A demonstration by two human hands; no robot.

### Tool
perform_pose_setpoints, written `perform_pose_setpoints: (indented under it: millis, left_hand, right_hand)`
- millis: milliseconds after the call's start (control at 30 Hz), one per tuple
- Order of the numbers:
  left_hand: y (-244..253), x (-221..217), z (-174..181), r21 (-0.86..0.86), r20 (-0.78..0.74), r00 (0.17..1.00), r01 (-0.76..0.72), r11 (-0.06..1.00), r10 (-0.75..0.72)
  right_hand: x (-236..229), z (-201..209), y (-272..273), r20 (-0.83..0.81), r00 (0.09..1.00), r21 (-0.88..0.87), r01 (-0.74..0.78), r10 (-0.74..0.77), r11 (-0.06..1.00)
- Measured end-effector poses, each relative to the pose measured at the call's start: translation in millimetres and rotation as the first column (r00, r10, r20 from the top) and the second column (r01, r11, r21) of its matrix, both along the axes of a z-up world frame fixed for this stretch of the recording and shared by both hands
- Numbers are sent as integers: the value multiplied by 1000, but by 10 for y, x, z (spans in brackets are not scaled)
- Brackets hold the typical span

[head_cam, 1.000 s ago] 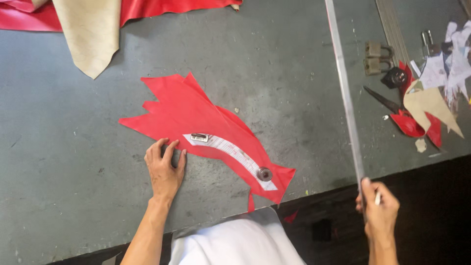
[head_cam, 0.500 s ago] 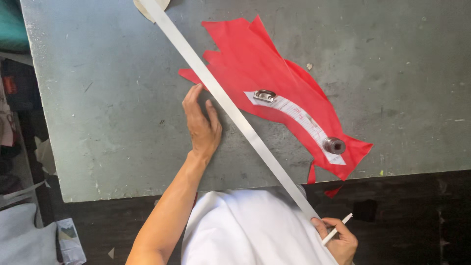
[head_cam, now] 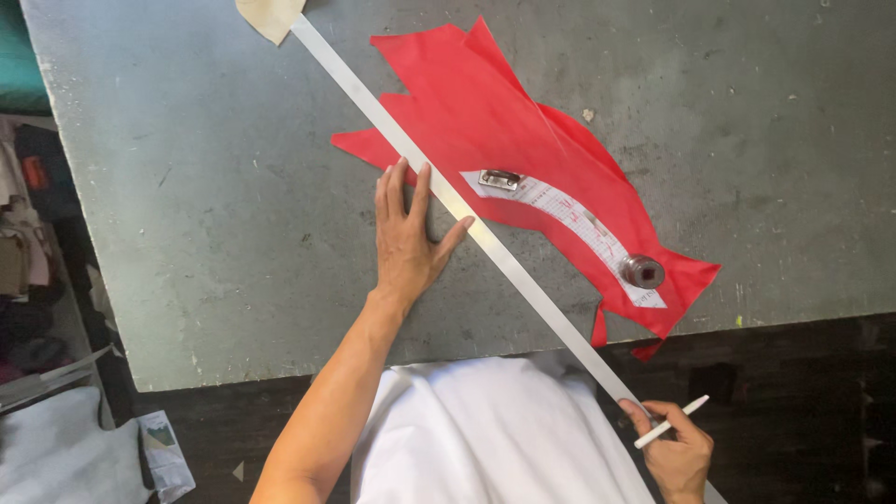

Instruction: The person cuts a red fabric piece using shears while following a paper pattern held in place by a weight. They trim the edges, remove the pattern, and then place a new pattern piece onto the fabric, marking it with a white pen.

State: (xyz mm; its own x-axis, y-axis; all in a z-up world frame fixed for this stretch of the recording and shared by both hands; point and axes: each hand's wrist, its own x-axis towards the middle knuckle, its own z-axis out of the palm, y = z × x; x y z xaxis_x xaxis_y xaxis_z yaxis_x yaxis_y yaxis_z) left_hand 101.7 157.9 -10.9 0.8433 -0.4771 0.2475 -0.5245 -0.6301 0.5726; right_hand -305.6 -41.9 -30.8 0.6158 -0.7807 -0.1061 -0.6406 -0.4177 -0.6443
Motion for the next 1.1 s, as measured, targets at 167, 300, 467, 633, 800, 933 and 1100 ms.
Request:
perform_pose_setpoints:
  millis: [167, 300, 467, 633, 800, 933, 1100]
  left_hand:
    - [-34, 0, -10, 15, -18, 1000, -4, 1000, 5]
    - [-20, 5, -6, 18, -23, 1000, -10, 1000, 10]
    - [-20, 16, -45, 24, -17, 1000, -6, 1000, 7]
    - [-20, 25, 25, 25, -16, 1000, 7, 1000, -7]
    - [-82, 27, 177, 33, -20, 1000, 8, 999, -8]
    - [-81, 18, 178, 59, 5, 1000, 0, 998, 0]
    - [-69, 33, 102, 77, -1, 1000, -3, 997, 3]
  right_hand:
    - [-27, -22, -36, -62, 998, 14, -3, 4, 1000]
    - [-52, -50, -20, -44, 999, 21, -4, 5, 1000]
    - [-87, -65, -22, -151, 988, 33, 22, -16, 999]
    - [-82, -93, -16, -101, 995, -2, 21, -21, 1000]
    - [-62, -175, -6, -42, 995, 42, 96, -94, 995]
    - [-89, -214, -30, -22, 997, 68, 82, -80, 994]
    - [-91, -235, -73, -77, 994, 88, 83, -76, 993]
